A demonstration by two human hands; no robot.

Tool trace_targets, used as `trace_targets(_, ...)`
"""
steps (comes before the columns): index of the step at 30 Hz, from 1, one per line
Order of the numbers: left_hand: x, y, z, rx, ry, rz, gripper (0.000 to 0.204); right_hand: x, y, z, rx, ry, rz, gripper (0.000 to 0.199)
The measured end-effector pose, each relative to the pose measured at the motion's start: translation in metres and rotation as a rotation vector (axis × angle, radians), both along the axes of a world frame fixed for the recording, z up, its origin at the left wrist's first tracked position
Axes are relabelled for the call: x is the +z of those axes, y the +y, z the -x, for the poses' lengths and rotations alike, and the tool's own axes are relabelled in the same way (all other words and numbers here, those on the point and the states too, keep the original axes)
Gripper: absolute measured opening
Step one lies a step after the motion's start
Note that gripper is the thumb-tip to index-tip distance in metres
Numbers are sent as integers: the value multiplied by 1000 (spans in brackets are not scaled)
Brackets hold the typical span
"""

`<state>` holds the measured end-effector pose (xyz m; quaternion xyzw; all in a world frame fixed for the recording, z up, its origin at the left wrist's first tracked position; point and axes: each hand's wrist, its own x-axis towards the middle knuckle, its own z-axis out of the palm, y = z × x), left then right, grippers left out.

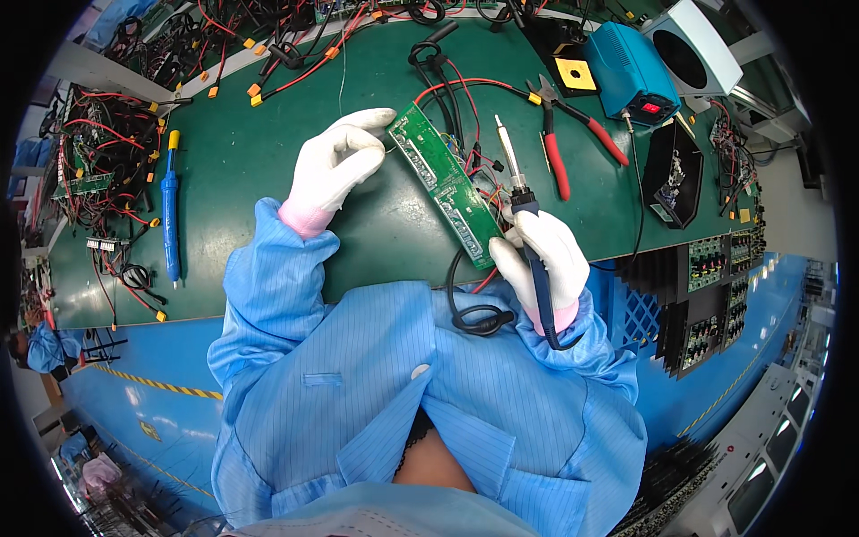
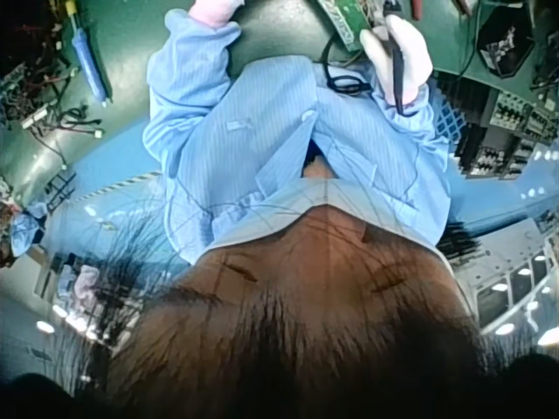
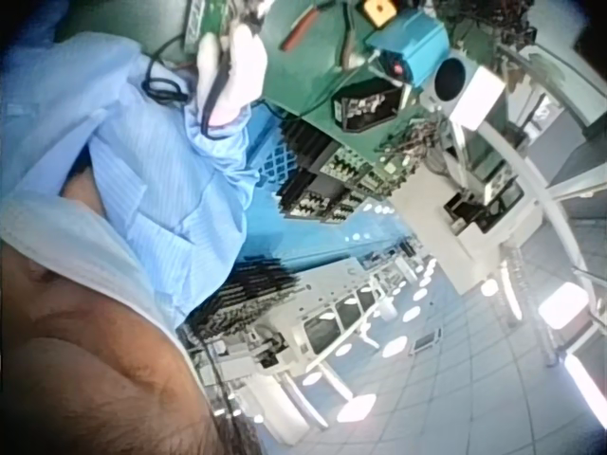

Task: Soldering electronic components and connecting wiring harnesses to printed circuit boards at a manual assembly station.

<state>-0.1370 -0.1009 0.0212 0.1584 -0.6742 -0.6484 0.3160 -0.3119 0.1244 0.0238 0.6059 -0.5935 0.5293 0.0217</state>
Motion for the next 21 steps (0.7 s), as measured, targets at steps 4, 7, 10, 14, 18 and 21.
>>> trace_targets(4, -1, 1, 0, -1, 9, -18, 8, -2, 0, -2, -7, -53, 3, 57)
trace_targets(7, -1, 1, 0, -2, 9, -23, 8, -2, 0, -1, -12, -69, 1, 57)
trace_targets(10, -2, 1, 0, -3, 1, -19, 8, -2, 0, 0, -19, -64, -7, 57)
trace_targets(14, -4, 1, 0, -14, 31, -65, 7, -5, -2, 0, -17, -83, 49, 52)
trace_targets(18, -5, 0, -1, -13, 40, -100, 7, -6, 1, -1, -2, -68, 60, 55)
trace_targets(21, -5, -1, -1, -12, 38, -121, 7, -6, 2, -1, 10, -48, 50, 59)
